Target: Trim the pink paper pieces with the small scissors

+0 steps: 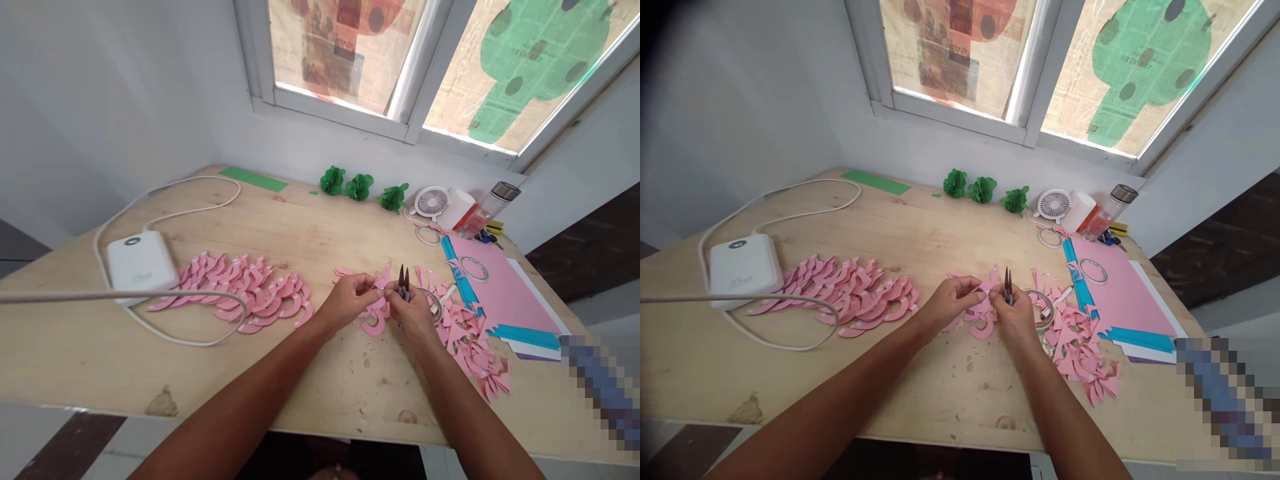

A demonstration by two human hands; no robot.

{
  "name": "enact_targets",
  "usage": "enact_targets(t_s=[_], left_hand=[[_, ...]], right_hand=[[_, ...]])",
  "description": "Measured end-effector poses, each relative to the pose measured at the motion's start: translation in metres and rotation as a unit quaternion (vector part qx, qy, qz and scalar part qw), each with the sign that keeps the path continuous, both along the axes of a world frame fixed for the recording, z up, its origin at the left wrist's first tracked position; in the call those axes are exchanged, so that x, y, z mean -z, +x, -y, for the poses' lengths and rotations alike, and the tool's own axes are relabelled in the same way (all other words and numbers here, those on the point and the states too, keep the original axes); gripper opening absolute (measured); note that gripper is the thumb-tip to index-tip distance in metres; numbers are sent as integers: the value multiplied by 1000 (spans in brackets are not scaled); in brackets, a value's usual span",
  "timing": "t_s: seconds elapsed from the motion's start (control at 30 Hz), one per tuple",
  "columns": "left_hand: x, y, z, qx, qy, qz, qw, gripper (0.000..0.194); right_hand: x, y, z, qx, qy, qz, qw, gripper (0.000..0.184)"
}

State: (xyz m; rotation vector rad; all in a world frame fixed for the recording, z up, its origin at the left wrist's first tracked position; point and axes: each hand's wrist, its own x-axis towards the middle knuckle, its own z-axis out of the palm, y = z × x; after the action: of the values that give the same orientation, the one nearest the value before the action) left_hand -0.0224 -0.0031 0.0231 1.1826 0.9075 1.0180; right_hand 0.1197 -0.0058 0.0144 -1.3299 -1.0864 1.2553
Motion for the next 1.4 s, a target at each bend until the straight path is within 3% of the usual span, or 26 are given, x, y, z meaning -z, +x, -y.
enact_targets(t_s=[0.13, 0.57, 0.73, 1.0, 1.4], left_hand=[[-6, -2, 0, 6, -33, 51, 998, 33], [8, 2, -3, -64, -15, 29, 997, 18], [7, 4, -3, -80, -32, 45, 995, 19], [8, 4, -2, -47, -45, 83, 994, 22], [5, 1, -4, -75, -24, 38, 996, 23]], right_hand=[[1, 2, -1, 15, 5, 1, 1000, 21], [-1, -3, 3, -13, -2, -37, 999, 27], [-5, -5, 6, -23, 27, 20, 999, 26], [2, -3, 6, -38, 37, 59, 997, 22], [-3, -2, 4, -37, 21, 8, 999, 28]])
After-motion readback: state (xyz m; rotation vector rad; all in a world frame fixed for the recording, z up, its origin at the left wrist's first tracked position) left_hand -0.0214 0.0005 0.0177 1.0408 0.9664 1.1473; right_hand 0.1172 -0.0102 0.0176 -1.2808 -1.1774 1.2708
